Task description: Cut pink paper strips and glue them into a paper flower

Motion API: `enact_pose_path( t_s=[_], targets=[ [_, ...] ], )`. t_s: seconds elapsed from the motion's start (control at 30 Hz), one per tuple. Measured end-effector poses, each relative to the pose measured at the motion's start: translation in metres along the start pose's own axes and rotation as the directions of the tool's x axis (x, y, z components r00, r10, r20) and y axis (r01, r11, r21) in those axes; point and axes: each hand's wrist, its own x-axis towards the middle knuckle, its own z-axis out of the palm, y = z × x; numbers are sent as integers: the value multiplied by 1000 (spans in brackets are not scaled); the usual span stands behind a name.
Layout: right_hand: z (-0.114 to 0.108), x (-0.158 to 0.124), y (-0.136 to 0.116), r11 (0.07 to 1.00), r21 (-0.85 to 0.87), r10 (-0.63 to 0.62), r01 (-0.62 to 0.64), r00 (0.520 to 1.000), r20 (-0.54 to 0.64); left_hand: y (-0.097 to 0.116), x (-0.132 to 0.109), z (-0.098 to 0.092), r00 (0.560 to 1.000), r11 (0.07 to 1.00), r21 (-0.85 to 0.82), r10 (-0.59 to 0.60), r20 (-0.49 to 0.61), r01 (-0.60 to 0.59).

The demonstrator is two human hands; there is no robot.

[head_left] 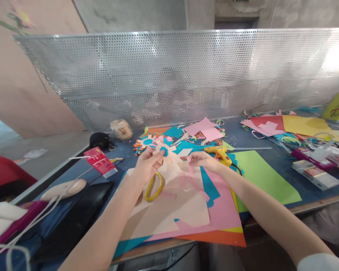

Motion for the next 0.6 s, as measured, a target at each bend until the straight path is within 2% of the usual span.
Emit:
enact_pose_path(
  t_s=[0.17, 0.37, 0.6],
  targets=[
    [-3, -5, -7, 994, -111, -8, 8, 1000, 6, -1, -3, 2, 996, 997, 5, -72, 54, 72],
    [-2, -4, -12, 971, -208, -167, 118, 957, -237, -5, -4, 4, 995, 997, 25, -79, 53, 78],
    [0, -3, -12, 978, -191, -153, 88, 920, -360, -8, -7, 8, 989, 989, 48, -143, 41, 141]
  ],
)
